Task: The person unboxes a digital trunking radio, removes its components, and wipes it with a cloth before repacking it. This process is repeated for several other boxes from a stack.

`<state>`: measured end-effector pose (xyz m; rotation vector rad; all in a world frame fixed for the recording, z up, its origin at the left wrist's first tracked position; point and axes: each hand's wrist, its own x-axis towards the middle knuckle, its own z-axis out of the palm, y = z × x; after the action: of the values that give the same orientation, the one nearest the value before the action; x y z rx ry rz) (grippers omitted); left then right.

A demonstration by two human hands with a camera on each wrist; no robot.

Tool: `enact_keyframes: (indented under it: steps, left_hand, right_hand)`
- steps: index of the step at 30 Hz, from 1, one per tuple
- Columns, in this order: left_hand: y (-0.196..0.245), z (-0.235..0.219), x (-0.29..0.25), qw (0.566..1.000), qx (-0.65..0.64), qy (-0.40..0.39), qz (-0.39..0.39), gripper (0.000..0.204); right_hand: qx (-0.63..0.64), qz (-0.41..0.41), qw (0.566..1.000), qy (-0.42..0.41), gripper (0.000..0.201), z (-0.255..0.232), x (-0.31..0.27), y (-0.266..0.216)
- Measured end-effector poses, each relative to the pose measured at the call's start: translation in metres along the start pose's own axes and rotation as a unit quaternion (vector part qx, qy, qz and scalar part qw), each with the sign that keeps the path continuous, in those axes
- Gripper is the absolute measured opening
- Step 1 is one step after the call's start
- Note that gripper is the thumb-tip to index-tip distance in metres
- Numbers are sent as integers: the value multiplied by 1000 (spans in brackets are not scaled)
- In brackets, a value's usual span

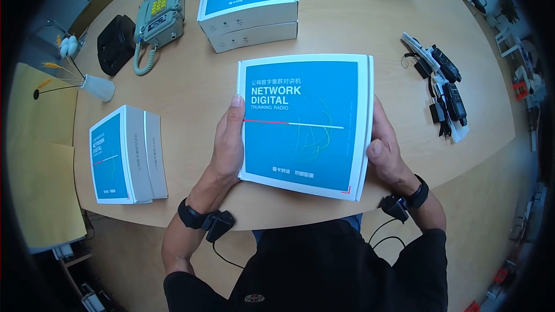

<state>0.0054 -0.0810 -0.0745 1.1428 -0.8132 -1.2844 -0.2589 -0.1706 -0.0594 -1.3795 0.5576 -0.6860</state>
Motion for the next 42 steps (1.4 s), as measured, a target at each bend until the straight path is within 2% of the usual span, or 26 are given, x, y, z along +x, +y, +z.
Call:
enact_keyframes:
  steps: [1,2,4,6,7,10,11,12,13,15,16,18,23,25,29,31,32,34,40,42]
  left_hand:
    - [1,3,-1,1000,0,-1,1,61]
    - [4,6,-3,1000,4,15,9,59]
    - [6,8,-8,999,13,32,13,57]
    - [7,9,-12,988,135,52,46,55]
    - [7,12,-14,988,136,51,44,55]
    - [12,26,-23,992,110,62,21,51]
    - [19,31,-28,995,85,50,-18,53]
    - [24,35,-32,996,59,37,-56,57]
    - [27,37,-37,996,57,31,-59,57]
    - [30,38,-53,992,-47,9,-120,67]
    - [27,41,-62,991,-46,7,-122,67]
    - [18,49,-76,996,27,19,-78,71]
    - [27,46,-79,996,3,18,-90,67]
    - [30,46,-78,991,-33,27,-127,65]
    - [21,40,-78,996,7,26,-85,65]
    - [17,39,-80,999,34,13,-26,68]
    - [15,37,-81,999,35,14,-25,68]
    - [13,32,-85,998,59,13,-9,71]
    - [24,30,-90,997,37,47,-55,76]
    - [31,25,-92,996,9,55,-64,76]
  right_hand:
    - [-2,-28,999,-20,115,0,0,4]
    - [-1,-29,999,-21,115,3,0,1]
    - [-64,-8,998,-5,95,9,-3,-7]
    - [-87,-4,996,5,88,11,-8,-8]
    - [-115,1,993,13,80,11,-10,-7]
    - [-115,-15,992,54,76,14,-21,0]
    - [-114,-8,992,60,76,13,-26,1]
    - [-80,22,995,60,73,11,-30,0]
    - [-48,49,996,58,70,8,-32,-2]
    - [-6,52,996,78,69,8,-35,-6]
    - [39,53,993,93,67,9,-36,-7]
    - [58,67,992,90,68,8,-36,-11]
    - [79,88,990,77,69,14,-29,-13]
    - [122,174,974,77,70,15,-26,-21]
    - [124,159,977,74,73,20,-31,-15]
    - [79,112,989,62,75,21,-34,-7]
    - [79,111,989,61,75,22,-35,-4]
    - [20,56,997,44,75,22,-38,0]
    - [10,69,997,29,75,35,-34,-1]
    - [27,89,996,0,76,30,-35,-4]
